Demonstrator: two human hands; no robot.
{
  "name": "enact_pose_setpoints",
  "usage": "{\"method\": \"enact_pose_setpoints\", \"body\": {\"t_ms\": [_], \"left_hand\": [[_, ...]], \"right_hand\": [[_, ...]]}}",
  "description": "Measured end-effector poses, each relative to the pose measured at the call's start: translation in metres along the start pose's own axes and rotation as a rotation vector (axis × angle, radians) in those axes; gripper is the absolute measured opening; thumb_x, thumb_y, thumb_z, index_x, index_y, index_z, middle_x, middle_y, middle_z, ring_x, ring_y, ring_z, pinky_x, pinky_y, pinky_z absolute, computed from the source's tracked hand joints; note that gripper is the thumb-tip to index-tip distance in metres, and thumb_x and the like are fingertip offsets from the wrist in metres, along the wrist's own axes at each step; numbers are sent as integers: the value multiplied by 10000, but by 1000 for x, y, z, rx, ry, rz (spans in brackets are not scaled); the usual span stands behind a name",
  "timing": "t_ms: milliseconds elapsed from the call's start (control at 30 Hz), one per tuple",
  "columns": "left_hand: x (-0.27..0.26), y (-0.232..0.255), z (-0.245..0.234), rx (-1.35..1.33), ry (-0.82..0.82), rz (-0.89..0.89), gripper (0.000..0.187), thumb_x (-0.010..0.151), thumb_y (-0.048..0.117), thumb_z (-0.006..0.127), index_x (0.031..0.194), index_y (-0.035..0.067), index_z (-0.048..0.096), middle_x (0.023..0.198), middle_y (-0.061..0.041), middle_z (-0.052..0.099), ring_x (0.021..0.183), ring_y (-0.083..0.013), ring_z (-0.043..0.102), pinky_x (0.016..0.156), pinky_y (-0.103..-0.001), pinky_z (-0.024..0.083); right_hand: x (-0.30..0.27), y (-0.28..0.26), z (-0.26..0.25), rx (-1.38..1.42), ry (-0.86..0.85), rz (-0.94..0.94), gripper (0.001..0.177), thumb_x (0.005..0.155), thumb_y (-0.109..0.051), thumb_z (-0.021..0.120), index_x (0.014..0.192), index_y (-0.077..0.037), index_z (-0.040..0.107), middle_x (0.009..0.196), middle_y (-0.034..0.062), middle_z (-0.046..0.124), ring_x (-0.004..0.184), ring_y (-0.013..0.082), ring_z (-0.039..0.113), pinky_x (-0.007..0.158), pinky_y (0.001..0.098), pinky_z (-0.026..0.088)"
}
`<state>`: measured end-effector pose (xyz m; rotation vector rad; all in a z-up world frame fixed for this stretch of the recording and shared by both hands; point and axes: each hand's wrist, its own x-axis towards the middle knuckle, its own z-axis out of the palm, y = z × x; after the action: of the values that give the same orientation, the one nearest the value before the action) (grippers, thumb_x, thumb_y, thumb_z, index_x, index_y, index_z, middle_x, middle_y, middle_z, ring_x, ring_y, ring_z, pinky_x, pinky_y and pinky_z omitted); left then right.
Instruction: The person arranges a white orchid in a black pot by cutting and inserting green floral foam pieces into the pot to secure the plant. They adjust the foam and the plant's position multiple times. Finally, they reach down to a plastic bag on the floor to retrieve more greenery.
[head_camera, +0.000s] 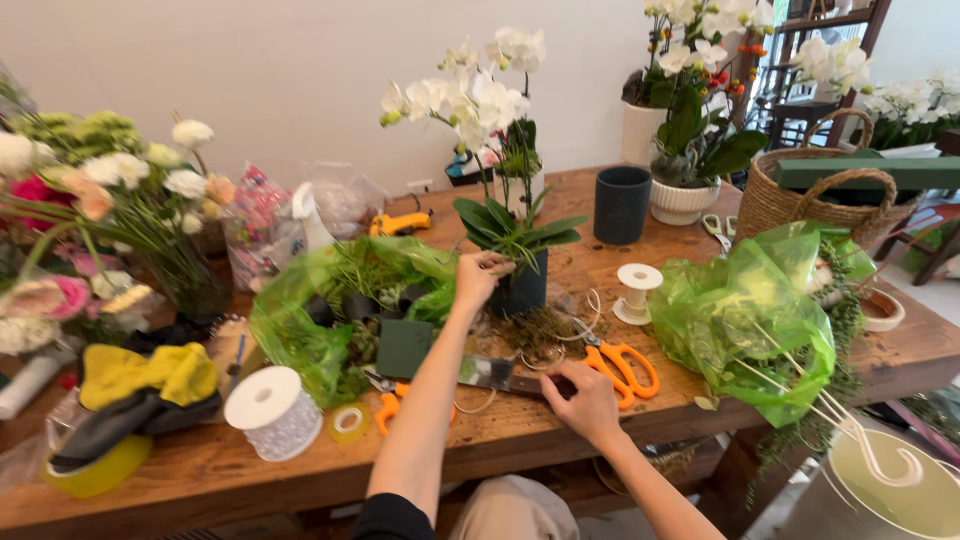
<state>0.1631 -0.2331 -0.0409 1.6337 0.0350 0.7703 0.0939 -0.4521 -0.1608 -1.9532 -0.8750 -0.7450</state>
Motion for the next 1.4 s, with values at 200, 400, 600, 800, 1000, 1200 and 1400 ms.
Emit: {"method": "enact_pose_setpoints", "body": {"t_ms": [200, 400, 600, 800, 1000, 1200, 1400], "left_hand": [[-7, 12, -21, -95, 54, -24, 292, 694, 106, 921, 951, 56, 791, 748, -142, 712, 553, -182, 684, 550, -287, 570], [-21, 22, -130, 114, 338, -125, 221, 827, 128, 825, 1032, 70, 763, 883, -152, 727, 663, -175, 679, 619, -287, 591], [-22, 1, -206, 810, 491, -269, 195, 780, 130, 798, 948, 229, 794, 853, -39, 736, 751, -240, 705, 649, -398, 575], [-12, -4, -153, 1057, 307, 249, 279, 781, 117, 696, 1050, 93, 766, 982, -143, 747, 902, -317, 690, 839, -467, 519], [-4, 32, -40, 877, -413, 73, 486, 908, 288, 715, 1345, 127, 579, 769, 28, 603, 661, -107, 552, 649, -260, 502], [4, -8, -16, 824, -315, 197, 295, 871, 263, 773, 1103, 107, 677, 596, -52, 579, 555, -232, 600, 491, -398, 455], [-5, -30, -2, 763, -161, 196, 290, 825, 180, 802, 1092, 93, 728, 945, -137, 754, 878, -266, 716, 931, -490, 561]], "right_hand": [[-3, 8, 4, 24, -33, 7, 124, 836, -307, 774, 786, -200, 739, 684, 2, 728, 745, 216, 733, 710, 308, 585], [-1, 1, 3, 12, -38, 69, 168, 842, -371, 757, 756, -228, 736, 655, -42, 712, 727, 172, 726, 685, 288, 586], [0, 1, 2, 22, -58, 79, 200, 851, -395, 750, 753, -221, 742, 654, -39, 714, 721, 170, 728, 675, 283, 589], [4, -9, -9, 32, -24, -95, 148, 893, -260, 679, 791, -163, 723, 766, -71, 714, 685, 109, 674, 544, 268, 478], [3, -9, -9, 46, -67, -78, 151, 887, -266, 680, 792, -157, 726, 753, -64, 706, 694, 112, 680, 599, 266, 495], [8, -14, -10, 49, -110, -42, 165, 880, -262, 689, 783, -133, 720, 760, -31, 722, 703, 142, 695, 645, 278, 507], [31, -15, -8, 85, -205, 201, 204, 842, -340, 722, 804, -153, 793, 744, -67, 806, 576, 55, 689, 564, 224, 519]]}}
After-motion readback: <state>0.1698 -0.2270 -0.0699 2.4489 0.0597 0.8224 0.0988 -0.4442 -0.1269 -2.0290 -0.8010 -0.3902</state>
